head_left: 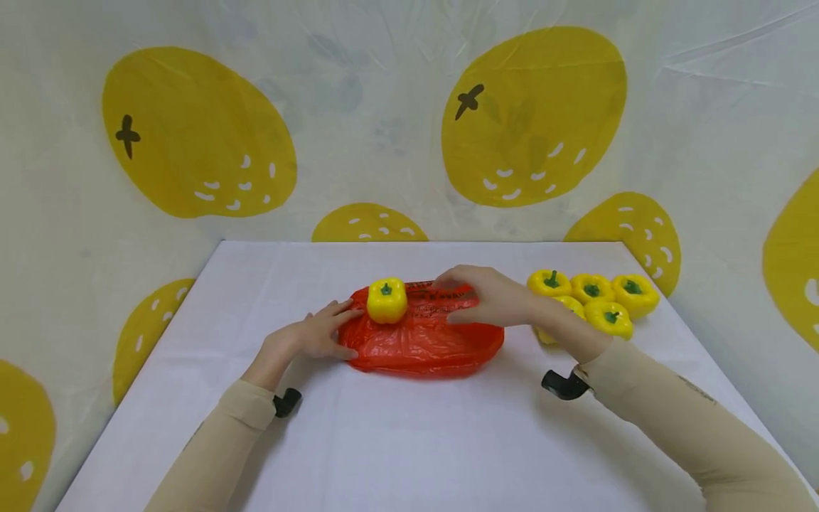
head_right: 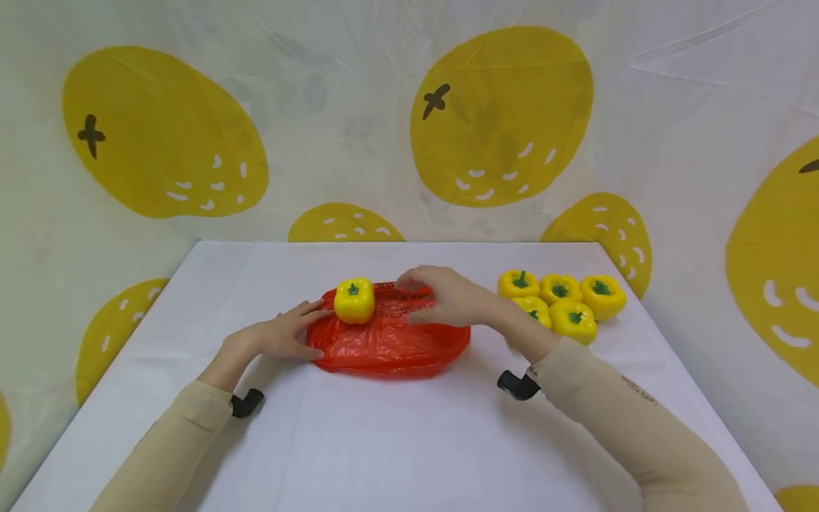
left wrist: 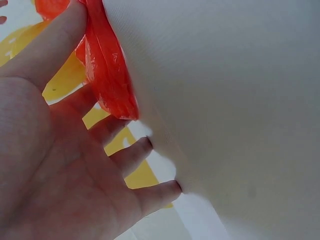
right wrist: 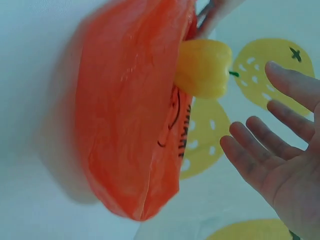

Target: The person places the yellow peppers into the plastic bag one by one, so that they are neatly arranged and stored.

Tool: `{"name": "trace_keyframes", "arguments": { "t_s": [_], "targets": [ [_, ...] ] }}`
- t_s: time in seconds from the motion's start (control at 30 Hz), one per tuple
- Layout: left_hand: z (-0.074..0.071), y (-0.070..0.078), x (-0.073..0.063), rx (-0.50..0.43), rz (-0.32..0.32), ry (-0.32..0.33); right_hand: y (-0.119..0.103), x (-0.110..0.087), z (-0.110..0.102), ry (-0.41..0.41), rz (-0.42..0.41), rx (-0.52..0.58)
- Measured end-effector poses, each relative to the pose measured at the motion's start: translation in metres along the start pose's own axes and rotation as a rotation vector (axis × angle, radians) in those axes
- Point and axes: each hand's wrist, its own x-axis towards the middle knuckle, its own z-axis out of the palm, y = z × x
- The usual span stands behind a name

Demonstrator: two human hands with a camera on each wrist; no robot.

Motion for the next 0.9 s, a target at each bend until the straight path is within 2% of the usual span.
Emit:
{"name": "trace_keyframes", "arguments": {
  "t_s": [0.1,0.3,0.5,0.9],
  "targets": [
    [0.000,0.000,0.000,-0.001,-0.005,0.001,0.007,-0.009,-0.007,0.017,0.026,0.035],
    [-0.001,0.001,-0.001,-0.005,-0.001,0.001,0.019,-0.027,-0.025,0.072,0.028,0.111],
    [0.001,-0.001,-0.002,-0.002,0.011,0.011,0.029,-0.046,-0.044,0.120,0.074,0.076],
    [0.002,0.003,-0.005,-0.005,-0.009,0.017,0.054,-0.088,-0.071,0.197,0.270,0.008]
  ]
}}
